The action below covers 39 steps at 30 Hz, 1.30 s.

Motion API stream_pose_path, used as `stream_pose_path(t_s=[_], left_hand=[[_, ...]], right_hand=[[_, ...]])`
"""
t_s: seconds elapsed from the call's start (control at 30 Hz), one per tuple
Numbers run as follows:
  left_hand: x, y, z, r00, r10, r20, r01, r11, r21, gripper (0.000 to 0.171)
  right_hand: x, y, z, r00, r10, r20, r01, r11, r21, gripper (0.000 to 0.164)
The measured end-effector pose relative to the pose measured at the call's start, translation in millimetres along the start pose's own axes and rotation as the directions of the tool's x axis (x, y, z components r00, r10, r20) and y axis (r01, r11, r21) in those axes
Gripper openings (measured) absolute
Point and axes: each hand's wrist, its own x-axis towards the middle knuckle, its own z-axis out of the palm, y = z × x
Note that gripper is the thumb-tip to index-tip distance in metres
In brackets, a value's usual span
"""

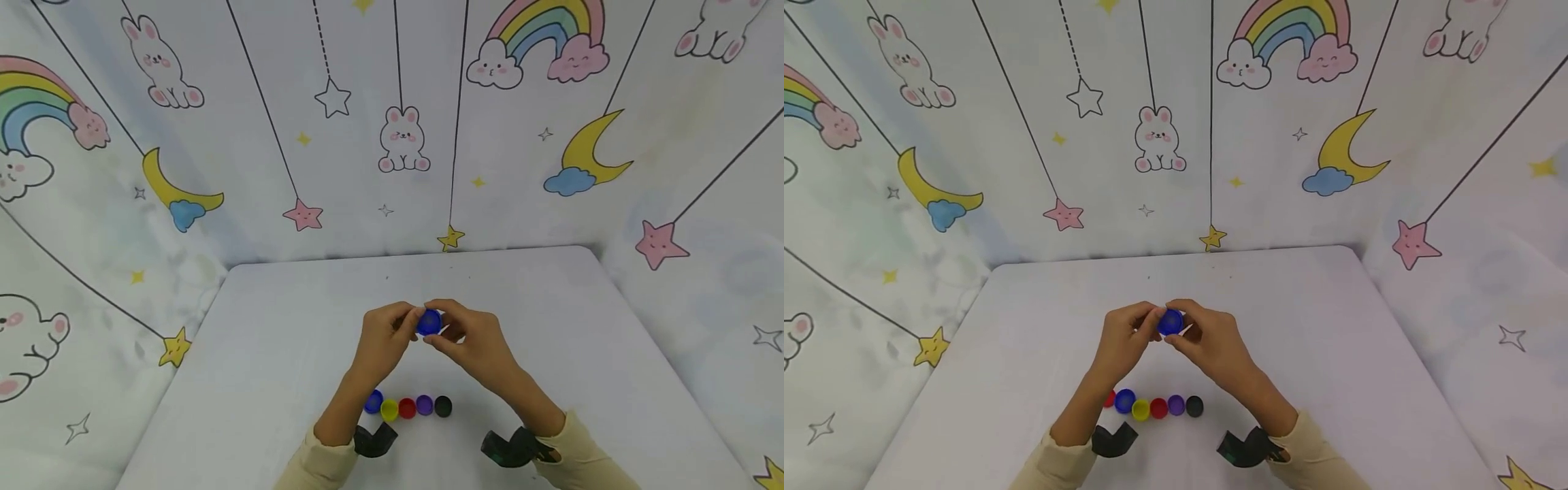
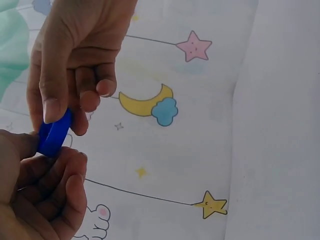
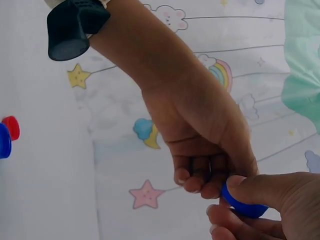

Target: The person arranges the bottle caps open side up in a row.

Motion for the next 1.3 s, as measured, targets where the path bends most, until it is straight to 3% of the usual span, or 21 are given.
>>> stream_pose_path(t_s=[0.13, 0.3, 0.47, 0.6, 0.7, 0.83, 1.07, 1.3], left_hand=[[-1.5, 4.8, 1.4, 0.996, -0.06, 0.067, 0.063, 0.997, -0.038, 0.028], [-3.6, 8.3, 5.9, 0.975, -0.17, 0.145, 0.187, 0.977, -0.108, 0.026], [-8.7, 11.6, 17.5, 0.961, -0.192, 0.201, 0.225, 0.961, -0.159, 0.023], [-18.8, 4.5, 37.6, 0.942, -0.129, 0.311, 0.169, 0.98, -0.104, 0.028], [-25.7, -7.7, 55.2, 0.924, -0.058, 0.377, 0.08, 0.996, -0.043, 0.036], [-30.5, -15.2, 72.1, 0.915, 0.009, 0.403, -0.04, 0.997, 0.068, 0.04], [-38.4, -23.4, 88.8, 0.889, 0.014, 0.457, -0.116, 0.974, 0.195, 0.038], [-46.8, -35.7, 100.9, 0.839, -0.016, 0.544, -0.167, 0.944, 0.285, 0.038]], right_hand=[[-4.6, 3.7, -5.2, 0.999, -0.041, 0.035, 0.042, 0.999, -0.033, 0.051], [-9.9, 10.8, -11.6, 0.991, -0.077, 0.111, 0.091, 0.988, -0.128, 0.05], [-23.7, 25.9, -14.8, 0.995, 0.011, 0.1, 0.009, 0.981, -0.193, 0.045], [-44.3, 44.5, -18.6, 0.993, 0.092, 0.079, -0.074, 0.977, -0.202, 0.044], [-57.3, 55.7, -21.3, 0.992, 0.092, 0.084, -0.074, 0.978, -0.194, 0.044], [-68.9, 67.1, -22.1, 0.992, 0.066, 0.11, -0.047, 0.985, -0.167, 0.043], [-87.7, 80.8, -19.7, 0.981, 0.085, 0.171, -0.061, 0.988, -0.142, 0.042], [-105.0, 89.0, -14.3, 0.96, 0.116, 0.256, -0.088, 0.989, -0.118, 0.048]])
